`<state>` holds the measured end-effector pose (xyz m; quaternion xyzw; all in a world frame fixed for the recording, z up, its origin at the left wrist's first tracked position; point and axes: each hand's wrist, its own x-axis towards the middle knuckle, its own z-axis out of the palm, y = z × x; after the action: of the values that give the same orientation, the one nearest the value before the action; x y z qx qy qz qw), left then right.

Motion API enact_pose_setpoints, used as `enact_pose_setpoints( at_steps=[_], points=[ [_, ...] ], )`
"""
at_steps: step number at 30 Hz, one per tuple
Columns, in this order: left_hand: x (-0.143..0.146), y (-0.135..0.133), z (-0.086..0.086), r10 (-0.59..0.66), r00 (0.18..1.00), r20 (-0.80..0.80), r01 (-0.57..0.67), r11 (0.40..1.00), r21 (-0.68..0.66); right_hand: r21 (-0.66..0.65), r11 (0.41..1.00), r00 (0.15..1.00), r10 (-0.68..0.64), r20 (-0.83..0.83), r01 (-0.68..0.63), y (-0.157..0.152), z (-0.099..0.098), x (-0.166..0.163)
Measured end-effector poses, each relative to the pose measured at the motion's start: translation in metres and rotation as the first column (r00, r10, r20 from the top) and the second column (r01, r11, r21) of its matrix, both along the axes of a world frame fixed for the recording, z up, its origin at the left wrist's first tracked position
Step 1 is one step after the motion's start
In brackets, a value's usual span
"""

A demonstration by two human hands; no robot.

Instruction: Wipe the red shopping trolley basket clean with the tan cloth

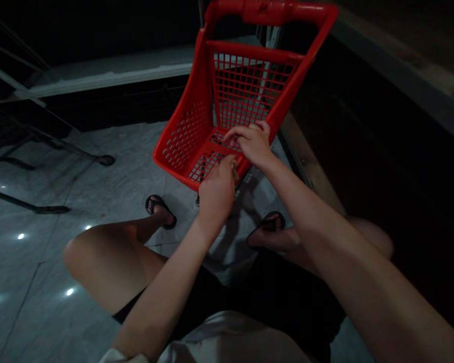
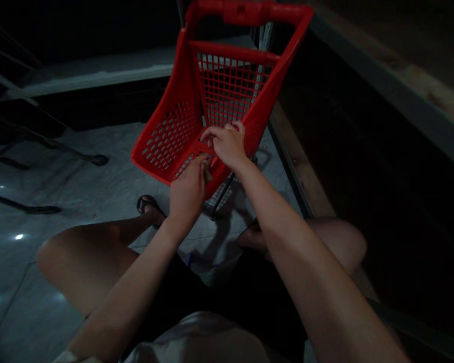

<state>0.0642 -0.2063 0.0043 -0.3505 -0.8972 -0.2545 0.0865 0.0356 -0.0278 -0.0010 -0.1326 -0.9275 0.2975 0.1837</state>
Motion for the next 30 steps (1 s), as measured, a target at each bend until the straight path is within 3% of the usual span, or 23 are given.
enact_pose_setpoints(
  at_steps=[3,5,10,13,19,22,27,30],
  points=[
    [0.001,0.017,0.007,0.027,0.999,0.037,-0.023,0.994,-0.107,-0.040,0.999,1.000,-0.007,-0.002,0.007,0.000,0.004,0.004],
    [-0.001,0.009,0.005,-0.061,0.998,-0.002,0.060,0.989,-0.138,-0.064,0.998,1.000,-0.019,-0.004,0.018,0.001,0.007,0.006],
    [-0.018,-0.054,-0.012,-0.298,0.923,-0.244,0.253,0.946,-0.202,-0.105,0.993,0.998,-0.041,0.043,0.045,-0.003,0.018,0.009],
    [-0.044,-0.091,-0.015,-0.370,0.886,-0.278,0.296,0.915,-0.274,-0.110,0.994,0.998,-0.011,0.057,0.018,-0.015,0.023,0.012],
    [-0.106,-0.123,-0.003,-0.245,0.959,-0.145,0.203,0.945,-0.257,-0.096,0.995,0.998,0.042,0.055,-0.037,-0.037,0.019,0.018],
    [-0.104,-0.118,-0.001,-0.139,0.978,-0.154,0.099,0.965,-0.241,-0.028,0.999,0.994,0.044,0.103,-0.042,-0.031,0.017,0.017],
    [-0.057,-0.076,-0.008,0.060,0.987,-0.150,-0.094,0.969,-0.229,0.274,0.962,0.971,-0.080,0.224,0.016,-0.019,0.026,0.019],
    [-0.024,-0.048,-0.011,0.048,0.991,-0.126,-0.076,0.970,-0.233,0.202,0.979,0.965,-0.064,0.253,0.012,-0.038,0.027,0.038]
  ],
)
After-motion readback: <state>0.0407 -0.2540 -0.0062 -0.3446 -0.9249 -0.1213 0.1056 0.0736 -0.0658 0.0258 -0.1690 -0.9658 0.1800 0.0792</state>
